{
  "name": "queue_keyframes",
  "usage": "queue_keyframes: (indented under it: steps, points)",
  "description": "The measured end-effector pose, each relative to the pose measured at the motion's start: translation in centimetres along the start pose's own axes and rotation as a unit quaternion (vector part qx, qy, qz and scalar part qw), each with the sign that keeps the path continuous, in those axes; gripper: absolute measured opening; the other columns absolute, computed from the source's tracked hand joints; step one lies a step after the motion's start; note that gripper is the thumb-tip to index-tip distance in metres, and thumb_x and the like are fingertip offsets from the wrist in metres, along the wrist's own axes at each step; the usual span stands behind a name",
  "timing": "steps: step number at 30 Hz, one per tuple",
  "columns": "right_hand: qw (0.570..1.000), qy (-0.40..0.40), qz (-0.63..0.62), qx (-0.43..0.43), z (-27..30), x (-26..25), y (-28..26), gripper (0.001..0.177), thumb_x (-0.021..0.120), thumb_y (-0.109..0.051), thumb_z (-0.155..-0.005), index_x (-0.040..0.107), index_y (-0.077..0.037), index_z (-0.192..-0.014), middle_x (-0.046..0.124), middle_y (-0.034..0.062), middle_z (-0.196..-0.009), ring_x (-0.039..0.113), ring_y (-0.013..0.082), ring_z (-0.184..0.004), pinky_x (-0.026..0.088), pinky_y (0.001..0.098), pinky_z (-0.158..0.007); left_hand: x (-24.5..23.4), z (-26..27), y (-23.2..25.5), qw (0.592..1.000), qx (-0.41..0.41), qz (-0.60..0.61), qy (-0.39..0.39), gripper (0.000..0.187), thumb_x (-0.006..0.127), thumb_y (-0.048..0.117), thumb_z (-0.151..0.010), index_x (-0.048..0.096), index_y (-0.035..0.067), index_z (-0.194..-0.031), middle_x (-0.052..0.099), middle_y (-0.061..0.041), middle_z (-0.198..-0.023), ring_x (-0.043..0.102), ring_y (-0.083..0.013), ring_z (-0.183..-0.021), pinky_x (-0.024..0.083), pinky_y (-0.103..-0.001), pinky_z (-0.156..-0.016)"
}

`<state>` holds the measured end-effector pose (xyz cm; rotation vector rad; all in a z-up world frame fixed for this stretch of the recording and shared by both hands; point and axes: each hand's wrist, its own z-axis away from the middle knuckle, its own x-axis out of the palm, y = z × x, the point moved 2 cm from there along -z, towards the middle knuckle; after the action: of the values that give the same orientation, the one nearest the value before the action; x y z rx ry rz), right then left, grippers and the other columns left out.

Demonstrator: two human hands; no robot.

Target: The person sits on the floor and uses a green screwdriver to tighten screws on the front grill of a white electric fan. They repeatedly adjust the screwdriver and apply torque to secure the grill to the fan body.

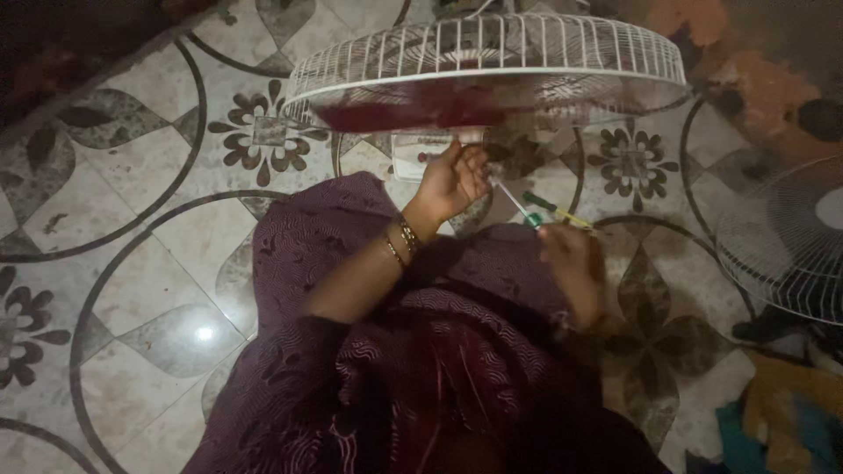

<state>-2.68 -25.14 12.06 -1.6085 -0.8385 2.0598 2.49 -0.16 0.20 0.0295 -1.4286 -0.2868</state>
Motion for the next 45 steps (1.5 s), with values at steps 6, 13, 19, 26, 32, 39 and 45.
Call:
queue_keyframes:
  steps: [6,13,19,26,32,39,45]
  points:
    - [0.964,0.172,-0.019,-0.203,3.8,-2.8,-1.1,0.027,0.073,-0.028,-0.101,0.073,-0.005,-0.114,0.075,0.0092,-0.099,0.072,0.0151,-0.082,0.056,0.0298,-0.071,0.1,0.1,0.2,0.993,-0.001,0.001,-0.119,0.049,0.033,0.046,-0.114,0.06,0.004,-0.114,0.066,-0.003,-0.086,0.061,-0.0165,-0.073,0.053,-0.033,-0.072]
    - [0.913,0.293,-0.013,-0.285,5.5,-2.4,-4.0,0.034,0.088,-0.023,-0.092,0.071,0.001,-0.109,0.072,0.0102,-0.096,0.07,0.0183,-0.086,0.056,0.0294,-0.074,-0.6,1.0,0.5,0.998,-0.027,-0.001,-0.06,0.034,0.044,0.042,-0.111,0.059,0.011,-0.112,0.071,-0.004,-0.094,0.063,-0.0168,-0.074,0.053,-0.034,-0.069]
    - [0.778,0.469,-0.019,-0.418,5.8,-1.0,-6.7,0.064,0.088,-0.029,-0.093,0.048,0.012,-0.121,0.069,0.0172,-0.112,0.069,0.0246,-0.102,0.058,0.0349,-0.091,-1.1,2.3,0.7,0.991,-0.036,0.002,-0.128,0.028,0.05,0.037,-0.112,0.06,0.013,-0.123,0.07,-0.004,-0.1,0.064,-0.018,-0.081,0.054,-0.035,-0.074]
    - [0.837,0.321,-0.123,-0.425,6.5,-0.8,-9.0,0.031,0.085,-0.003,-0.093,0.068,0.003,-0.118,0.073,0.0154,-0.11,0.073,0.0249,-0.097,0.058,0.0279,-0.079,-2.1,3.5,1.5,0.995,-0.05,0.02,-0.088,0.037,0.052,0.038,-0.109,0.058,0.012,-0.134,0.07,-0.005,-0.104,0.064,-0.0176,-0.081,0.055,-0.035,-0.076]
    - [0.79,0.322,-0.137,-0.504,5.0,-0.4,-11.9,0.029,0.082,-0.001,-0.088,0.066,0.003,-0.112,0.073,0.0141,-0.107,0.075,0.0268,-0.099,0.064,0.034,-0.085,-2.8,4.7,2.5,0.998,-0.031,-0.003,-0.057,0.039,0.053,0.035,-0.107,0.058,0.01,-0.136,0.072,-0.005,-0.104,0.065,-0.0169,-0.077,0.055,-0.035,-0.073]
    - [0.834,0.316,-0.065,-0.447,5.5,-0.1,-14.3,0.03,0.085,-0.004,-0.088,0.065,0.004,-0.109,0.073,0.0189,-0.108,0.074,0.0289,-0.103,0.061,0.0347,-0.088,-3.1,5.7,3.6,0.997,-0.03,0.017,-0.068,0.035,0.055,0.035,-0.109,0.06,0.009,-0.133,0.072,-0.005,-0.103,0.066,-0.0188,-0.079,0.055,-0.037,-0.075]
    - [0.837,0.31,-0.058,-0.448,5.4,-0.1,-15.0,0.028,0.085,-0.003,-0.087,0.066,0.003,-0.106,0.074,0.0172,-0.107,0.075,0.0289,-0.1,0.061,0.0345,-0.088,-3.3,5.9,3.9,0.997,-0.036,0.009,-0.067,0.038,0.056,0.035,-0.107,0.059,0.009,-0.134,0.072,-0.006,-0.108,0.066,-0.0188,-0.084,0.054,-0.036,-0.077]
